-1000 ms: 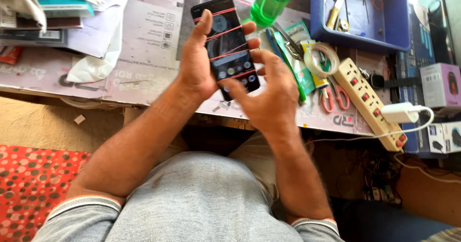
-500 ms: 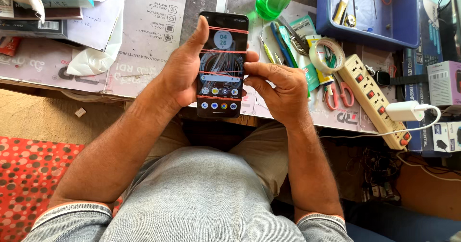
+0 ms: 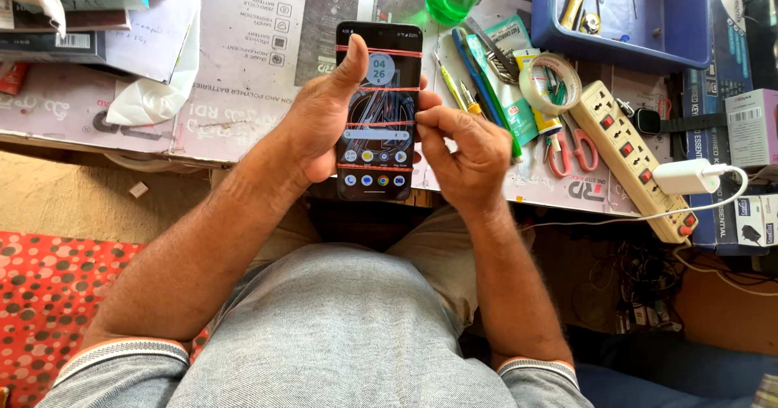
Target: The person wraps several rubber bands around a mobile phone to secure a new screen or back panel. The person then removes the rubber bands, handles a small red circular part, and re-applies several rubber bands around the phone to hold the components in place.
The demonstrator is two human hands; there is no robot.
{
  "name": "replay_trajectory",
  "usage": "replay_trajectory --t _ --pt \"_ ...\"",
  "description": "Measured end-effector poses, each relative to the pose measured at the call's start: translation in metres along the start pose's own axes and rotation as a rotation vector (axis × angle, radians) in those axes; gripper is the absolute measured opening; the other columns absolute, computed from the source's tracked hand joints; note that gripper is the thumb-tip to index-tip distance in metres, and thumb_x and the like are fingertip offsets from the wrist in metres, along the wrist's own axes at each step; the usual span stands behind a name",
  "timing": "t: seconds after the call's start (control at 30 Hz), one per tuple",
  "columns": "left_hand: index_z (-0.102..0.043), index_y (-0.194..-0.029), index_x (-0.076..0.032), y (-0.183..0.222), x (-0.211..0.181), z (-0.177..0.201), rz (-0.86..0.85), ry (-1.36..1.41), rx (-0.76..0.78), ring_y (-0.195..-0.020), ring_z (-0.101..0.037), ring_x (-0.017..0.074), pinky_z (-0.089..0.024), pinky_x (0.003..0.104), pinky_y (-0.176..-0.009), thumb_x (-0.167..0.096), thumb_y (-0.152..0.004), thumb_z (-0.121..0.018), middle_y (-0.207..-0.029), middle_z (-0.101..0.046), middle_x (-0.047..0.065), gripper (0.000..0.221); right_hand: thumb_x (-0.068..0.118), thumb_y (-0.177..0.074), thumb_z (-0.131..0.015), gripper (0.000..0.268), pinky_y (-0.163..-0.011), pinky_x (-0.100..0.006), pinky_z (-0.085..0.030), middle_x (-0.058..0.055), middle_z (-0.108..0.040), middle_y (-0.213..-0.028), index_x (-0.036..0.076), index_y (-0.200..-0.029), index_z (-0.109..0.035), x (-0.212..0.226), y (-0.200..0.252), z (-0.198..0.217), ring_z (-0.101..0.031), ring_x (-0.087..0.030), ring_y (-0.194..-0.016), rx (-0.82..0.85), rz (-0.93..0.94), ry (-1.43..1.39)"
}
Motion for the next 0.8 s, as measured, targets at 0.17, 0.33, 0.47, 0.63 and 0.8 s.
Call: replay_trajectory --t 0.17,0.33,0.47,0.63,0.8 --pt "-0.058 -0.13 0.002 -0.002 0.003 -0.003 0.015 0.101 0.006 -0.104 -0.076 0.03 -0.067 0.045 -0.085 -0.071 -0.082 -0.057 -0.116 -0.073 0.024 0.088 -0.016 -0.095 -0.065 0.018 -0.085 -0.026 -0.06 -0.014 -0.073 -0.116 -0.01 -0.111 -0.068 -0.02 0.017 -0.011 -0.07 -0.012 -0.098 -0.039 -0.228 -0.492" --pt "-0.057 -0.133 0.002 -0.005 0.008 -0.002 0.034 0.149 0.019 -0.107 -0.074 0.0305 -0.065 0.046 -0.089 -0.071 -0.083 -0.057 -0.12 -0.071 0.024 0.089 -0.017 -0.096 -0.063 0.02 -0.092 -0.026 -0.059 -0.013 -0.073 -0.117 -0.01 -0.115 -0.066 -0.037 0.027 -0.01 -0.07 -0.013 -0.101 -0.007 -0.326 -0.711" --pt "-0.055 -0.137 0.003 -0.009 0.012 0.003 -0.026 0.232 0.136 -0.111 -0.073 0.0325 -0.064 0.048 -0.093 -0.071 -0.088 -0.059 -0.122 -0.069 0.024 0.089 -0.012 -0.091 -0.07 0.047 -0.095 -0.029 -0.06 -0.014 -0.073 -0.115 -0.005 -0.134 -0.052 -0.019 0.029 -0.013 -0.073 -0.018 -0.104 0.068 -0.332 -0.808" --pt "-0.052 -0.143 0.004 -0.001 0.004 0.011 -0.138 0.34 0.25 -0.123 -0.066 0.0314 -0.057 0.049 -0.104 -0.07 -0.093 -0.061 -0.13 -0.065 0.021 0.09 -0.003 -0.077 -0.085 0.088 -0.083 -0.03 -0.061 -0.014 -0.071 -0.111 -0.004 -0.15 -0.036 0.024 0.037 -0.024 -0.072 -0.018 -0.097 0.247 -0.442 -0.722" --pt "-0.052 -0.14 0.006 0.004 -0.001 0.013 -0.192 0.387 0.342 -0.118 -0.061 0.0288 -0.052 0.05 -0.106 -0.071 -0.094 -0.064 -0.124 -0.06 0.018 0.09 0.002 -0.091 -0.078 0.072 -0.085 -0.031 -0.065 -0.012 -0.076 -0.105 -0.003 -0.153 -0.043 0.03 0.046 -0.033 -0.076 -0.017 -0.093 0.287 -0.524 -0.702"
Point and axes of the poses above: each hand's wrist, its own y-axis away from the middle knuckle, its own z-axis out of the back of the hand, x = y × z, the point moved 4 cm from there along -y, towards the middle knuckle
